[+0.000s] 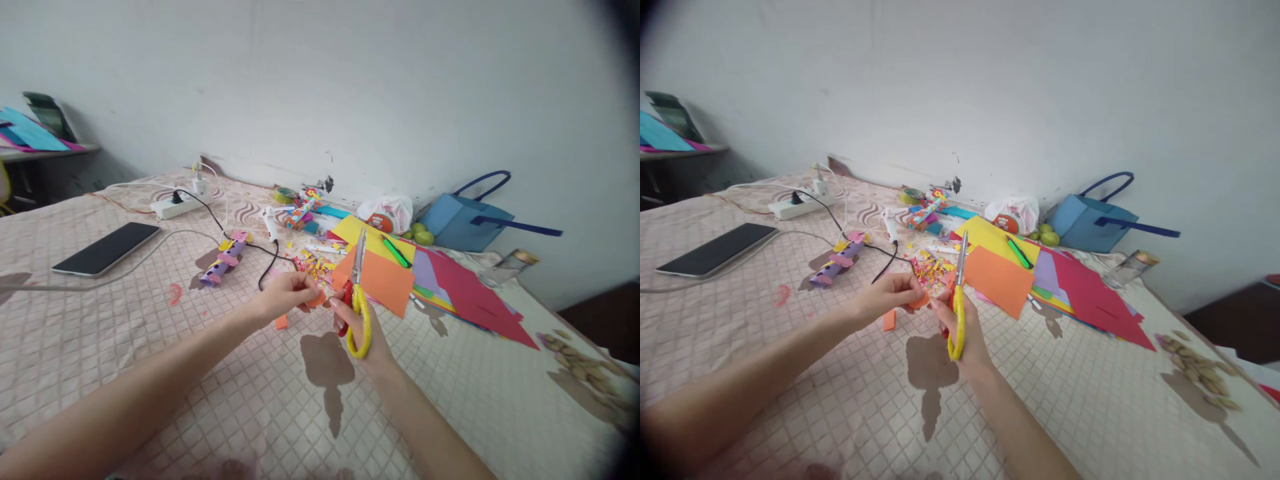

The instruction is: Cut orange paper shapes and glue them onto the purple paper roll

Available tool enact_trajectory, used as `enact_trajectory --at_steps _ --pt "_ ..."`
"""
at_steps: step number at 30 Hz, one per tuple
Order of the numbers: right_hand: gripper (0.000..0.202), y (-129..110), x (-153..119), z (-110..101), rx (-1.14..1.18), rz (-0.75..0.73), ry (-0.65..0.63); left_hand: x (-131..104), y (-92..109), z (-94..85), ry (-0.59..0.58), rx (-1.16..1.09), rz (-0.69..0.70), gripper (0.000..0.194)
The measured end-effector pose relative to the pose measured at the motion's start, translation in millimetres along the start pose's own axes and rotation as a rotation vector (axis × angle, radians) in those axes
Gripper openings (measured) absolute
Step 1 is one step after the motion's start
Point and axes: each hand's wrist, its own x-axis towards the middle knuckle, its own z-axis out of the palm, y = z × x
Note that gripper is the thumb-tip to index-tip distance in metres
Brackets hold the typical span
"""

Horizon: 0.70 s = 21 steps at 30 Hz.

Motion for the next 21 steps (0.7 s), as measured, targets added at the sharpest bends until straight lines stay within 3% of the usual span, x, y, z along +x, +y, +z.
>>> enact_trajectory --at_steps 5,14,21 --pt "0.023 4 1 1 -0.005 0.041 0.006 1 -10 0.1 -0.182 0.166 0.025 0.02" --pt "0.024 8 4 -2 0.079 -0.008 0.099 -1 -11 10.4 -0.069 0.08 -0.166 0.028" --pt "0.028 4 2 -1 0.032 0.054 0.03 -1 -10 6.8 -0.087 0.094 -0.131 0.024"
